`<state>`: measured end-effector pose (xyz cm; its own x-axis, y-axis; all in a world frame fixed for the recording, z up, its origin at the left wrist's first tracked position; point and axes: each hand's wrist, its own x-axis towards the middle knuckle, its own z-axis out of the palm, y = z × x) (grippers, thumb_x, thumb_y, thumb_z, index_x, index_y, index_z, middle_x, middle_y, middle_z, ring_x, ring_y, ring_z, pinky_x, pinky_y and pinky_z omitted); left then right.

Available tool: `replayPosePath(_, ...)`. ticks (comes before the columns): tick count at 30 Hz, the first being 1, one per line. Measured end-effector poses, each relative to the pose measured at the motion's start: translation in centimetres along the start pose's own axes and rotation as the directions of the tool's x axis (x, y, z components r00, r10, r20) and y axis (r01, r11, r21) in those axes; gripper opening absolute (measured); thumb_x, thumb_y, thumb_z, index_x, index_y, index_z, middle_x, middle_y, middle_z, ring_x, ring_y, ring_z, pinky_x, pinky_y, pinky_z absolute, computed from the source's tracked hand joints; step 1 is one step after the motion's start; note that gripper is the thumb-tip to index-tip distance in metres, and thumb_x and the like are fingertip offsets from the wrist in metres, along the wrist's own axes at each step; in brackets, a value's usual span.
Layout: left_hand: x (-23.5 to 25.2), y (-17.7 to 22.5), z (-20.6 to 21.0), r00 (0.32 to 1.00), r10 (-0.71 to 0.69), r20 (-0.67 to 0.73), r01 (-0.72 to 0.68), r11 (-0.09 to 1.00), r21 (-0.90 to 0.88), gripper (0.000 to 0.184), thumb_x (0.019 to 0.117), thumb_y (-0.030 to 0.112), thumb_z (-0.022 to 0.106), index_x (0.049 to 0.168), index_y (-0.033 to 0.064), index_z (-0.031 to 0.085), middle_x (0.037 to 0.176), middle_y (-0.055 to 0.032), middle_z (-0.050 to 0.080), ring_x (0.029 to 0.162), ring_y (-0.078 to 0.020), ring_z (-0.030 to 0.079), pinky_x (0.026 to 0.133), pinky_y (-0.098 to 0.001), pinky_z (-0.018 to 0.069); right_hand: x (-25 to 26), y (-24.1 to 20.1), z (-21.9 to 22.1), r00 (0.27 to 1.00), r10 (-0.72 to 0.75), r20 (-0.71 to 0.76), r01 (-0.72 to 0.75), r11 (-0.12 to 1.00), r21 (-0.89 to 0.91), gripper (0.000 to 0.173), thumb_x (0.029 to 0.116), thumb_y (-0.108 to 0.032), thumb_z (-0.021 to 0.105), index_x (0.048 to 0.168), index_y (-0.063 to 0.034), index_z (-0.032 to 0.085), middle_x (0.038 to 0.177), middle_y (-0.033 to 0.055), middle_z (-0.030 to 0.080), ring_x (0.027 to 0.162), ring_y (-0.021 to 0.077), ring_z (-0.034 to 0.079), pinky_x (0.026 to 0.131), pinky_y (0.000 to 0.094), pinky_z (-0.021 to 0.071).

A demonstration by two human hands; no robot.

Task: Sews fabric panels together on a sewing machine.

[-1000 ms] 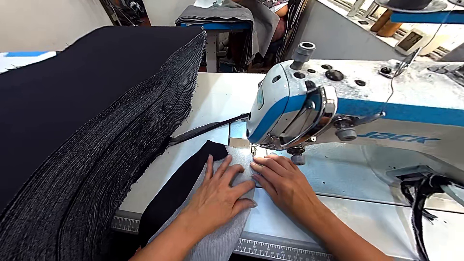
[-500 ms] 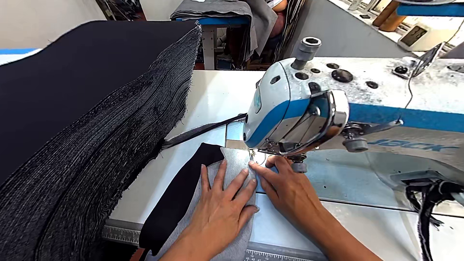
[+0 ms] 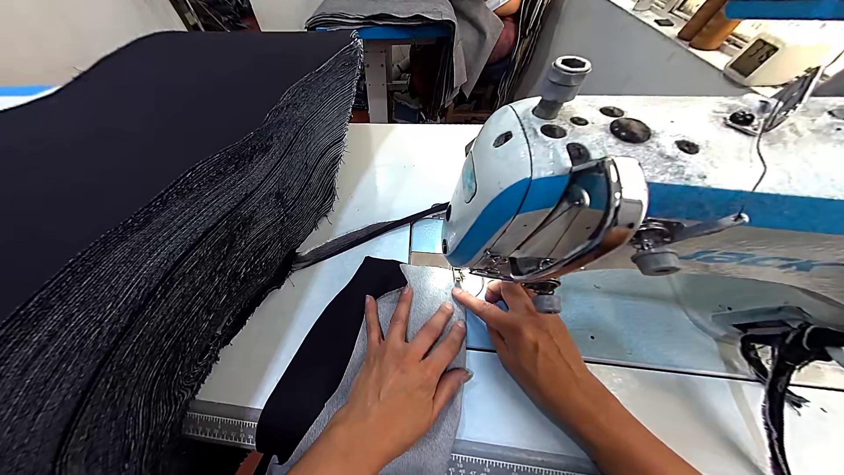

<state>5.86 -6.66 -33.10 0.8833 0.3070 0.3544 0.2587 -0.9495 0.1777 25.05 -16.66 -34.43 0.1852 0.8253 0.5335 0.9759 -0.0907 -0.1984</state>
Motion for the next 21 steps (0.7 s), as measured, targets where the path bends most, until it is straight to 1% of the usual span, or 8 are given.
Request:
replayPosePath(3, -0.01, -0.25, -0.12, 1.0, 0.011, 0.015, -0.011, 1.0, -0.006, 0.05, 0.1058, 0.053, 0.035, 0.141, 0.0311, 0.063, 0.148, 0.0039, 0.059, 0.144, -0.0454, 0.043, 0.104, -0.0831, 0.0246, -0.04, -0.05, -0.06, 1.0, 0.001, -0.007, -0.001, 1.0, 0.006, 0.045, 0.0899, -0.01, 0.049, 0.119, -0.0259, 0.079, 0.097, 0.0123, 0.068, 0.093, 0.0318, 0.066, 0.077, 0.045, 0.0512)
replayPosePath(9, 0.09, -0.07, 0.05, 1.0, 0.005, 0.001, -0.005, 1.0, 0.009, 0.049, 0.105, 0.053, 0.037, 0.139, 0.0313, 0.065, 0.146, 0.0029, 0.061, 0.143, -0.0461, 0.044, 0.104, -0.0834, 0.025, -0.13, -0.13, -0.14, 1.0, 0.007, -0.007, -0.008, 1.0, -0.011, 0.045, 0.0905, -0.011, 0.048, 0.119, -0.0272, 0.079, 0.096, 0.0116, 0.069, 0.094, 0.0314, 0.066, 0.077, 0.044, 0.0509)
replayPosePath(11, 0.09, -0.06, 0.05, 1.0, 0.003, 0.0, -0.003, 1.0, 0.009, 0.049, 0.1052, 0.052, 0.037, 0.139, 0.0312, 0.065, 0.146, 0.0031, 0.061, 0.143, -0.0465, 0.044, 0.104, -0.0835, 0.0247, -0.1, -0.16, -0.11, 1.0, 0.008, -0.007, -0.008, 1.0, -0.016, 0.046, 0.0895, -0.01, 0.048, 0.119, -0.0269, 0.079, 0.096, 0.0119, 0.069, 0.093, 0.032, 0.066, 0.075, 0.0442, 0.0513)
replayPosePath(16, 0.15, 0.0, 0.01, 1.0, -0.001, -0.002, 0.001, 1.0, 0.017, 0.049, 0.1048, 0.053, 0.037, 0.139, 0.0311, 0.065, 0.146, 0.003, 0.061, 0.143, -0.0467, 0.044, 0.103, -0.0837, 0.0248, -0.01, -0.22, -0.16, 1.0, 0.013, -0.006, -0.013, 1.0, -0.015, 0.046, 0.0898, -0.01, 0.048, 0.12, -0.0272, 0.079, 0.095, 0.0108, 0.069, 0.093, 0.0306, 0.066, 0.076, 0.0436, 0.0506)
replayPosePath(21, 0.1, -0.04, -0.02, 1.0, 0.002, 0.006, -0.002, 1.0, 0.008, 0.049, 0.105, 0.052, 0.037, 0.14, 0.031, 0.064, 0.147, 0.0027, 0.06, 0.143, -0.0477, 0.042, 0.103, -0.0841, 0.0242, 0.0, -0.11, -0.1, 1.0, 0.003, -0.009, -0.003, 1.0, -0.016, 0.046, 0.0884, -0.01, 0.049, 0.119, -0.0262, 0.079, 0.093, 0.012, 0.069, 0.092, 0.0324, 0.067, 0.076, 0.0459, 0.0512)
